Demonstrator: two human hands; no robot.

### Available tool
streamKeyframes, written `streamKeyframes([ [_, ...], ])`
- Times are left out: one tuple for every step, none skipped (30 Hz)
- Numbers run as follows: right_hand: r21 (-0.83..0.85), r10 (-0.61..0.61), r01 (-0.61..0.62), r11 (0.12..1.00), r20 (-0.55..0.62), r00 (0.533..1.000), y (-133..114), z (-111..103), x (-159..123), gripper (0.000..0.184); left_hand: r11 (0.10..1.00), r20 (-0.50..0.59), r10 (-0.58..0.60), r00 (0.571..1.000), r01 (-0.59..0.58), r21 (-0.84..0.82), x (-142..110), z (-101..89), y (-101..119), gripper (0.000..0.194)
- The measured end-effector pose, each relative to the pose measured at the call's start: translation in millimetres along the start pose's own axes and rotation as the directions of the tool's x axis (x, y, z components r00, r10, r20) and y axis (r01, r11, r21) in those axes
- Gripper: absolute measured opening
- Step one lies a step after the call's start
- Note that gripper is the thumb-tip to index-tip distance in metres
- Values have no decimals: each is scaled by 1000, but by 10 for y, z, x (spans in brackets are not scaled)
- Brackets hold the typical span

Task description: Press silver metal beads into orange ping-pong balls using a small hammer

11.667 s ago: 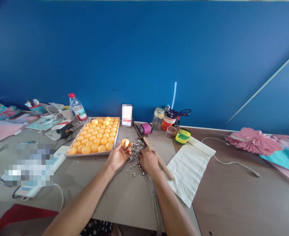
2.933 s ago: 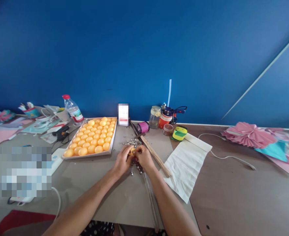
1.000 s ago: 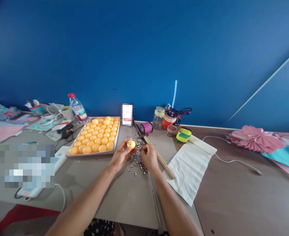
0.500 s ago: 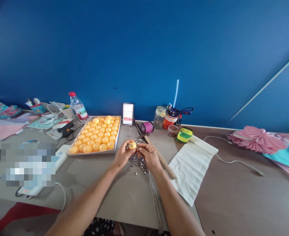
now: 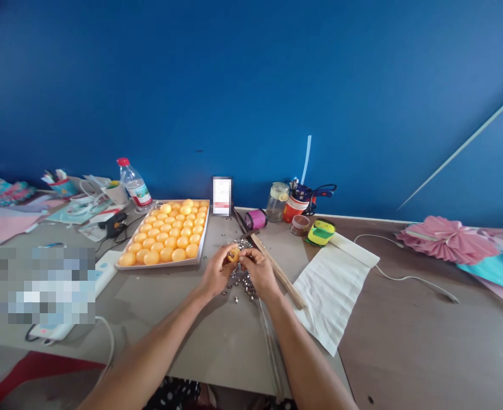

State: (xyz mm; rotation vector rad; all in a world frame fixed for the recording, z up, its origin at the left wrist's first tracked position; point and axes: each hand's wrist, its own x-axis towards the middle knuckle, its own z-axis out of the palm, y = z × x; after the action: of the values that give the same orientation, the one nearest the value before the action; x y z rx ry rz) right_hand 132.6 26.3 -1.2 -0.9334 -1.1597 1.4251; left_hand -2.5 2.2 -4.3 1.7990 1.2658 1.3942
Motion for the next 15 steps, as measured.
streamKeyframes([
  [-3,2,-2,1000,5,1000,-3,1,-4,18,1000,2,11,1000,-11,13,-1,-1,-4,33],
  [-8,5,-5,1000,8,1000,-8,3,-7,17,999,4,23,1000,-23,25,-1,-3,-6,33],
  [-14,9,-9,1000,10,1000,-15,6,-11,17,999,3,36,999,-37,36,1,-6,-4,33],
  [-23,11,-11,1000,10,1000,-22,10,-15,16,998,0,50,999,-50,47,3,-10,-1,33],
  [-36,11,-11,999,10,1000,-29,15,-18,15,996,0,62,998,-62,57,5,-13,3,33],
  [-51,10,-10,999,9,1000,-37,20,-21,14,995,0,73,997,-73,67,6,-15,7,32],
  [-67,12,-11,998,9,1000,-44,26,-25,13,994,0,81,997,-81,77,7,-16,10,32],
  [-82,15,-14,997,9,1000,-50,31,-29,13,993,1,86,996,-86,85,5,-15,11,33],
  [-95,21,-20,995,10,1000,-57,35,-33,12,992,4,90,996,-90,93,3,-12,10,33],
  [-107,29,-27,994,10,1000,-63,37,-37,11,990,10,93,996,-94,101,-1,-8,8,34],
  [-118,35,-34,992,9,999,-69,37,-41,11,989,15,98,995,-99,107,-5,-4,3,34],
  [-130,37,-36,991,11,999,-73,35,-44,11,988,19,102,995,-103,114,-9,1,-2,35],
  [-141,36,-33,989,14,999,-76,31,-46,11,987,21,106,994,-107,121,-13,6,-6,36],
  [-150,33,-29,988,20,999,-77,25,-48,12,986,21,109,994,-111,128,-17,10,-10,37],
  [-153,31,-26,988,29,999,-77,19,-49,12,985,19,111,994,-113,134,-19,12,-13,37],
])
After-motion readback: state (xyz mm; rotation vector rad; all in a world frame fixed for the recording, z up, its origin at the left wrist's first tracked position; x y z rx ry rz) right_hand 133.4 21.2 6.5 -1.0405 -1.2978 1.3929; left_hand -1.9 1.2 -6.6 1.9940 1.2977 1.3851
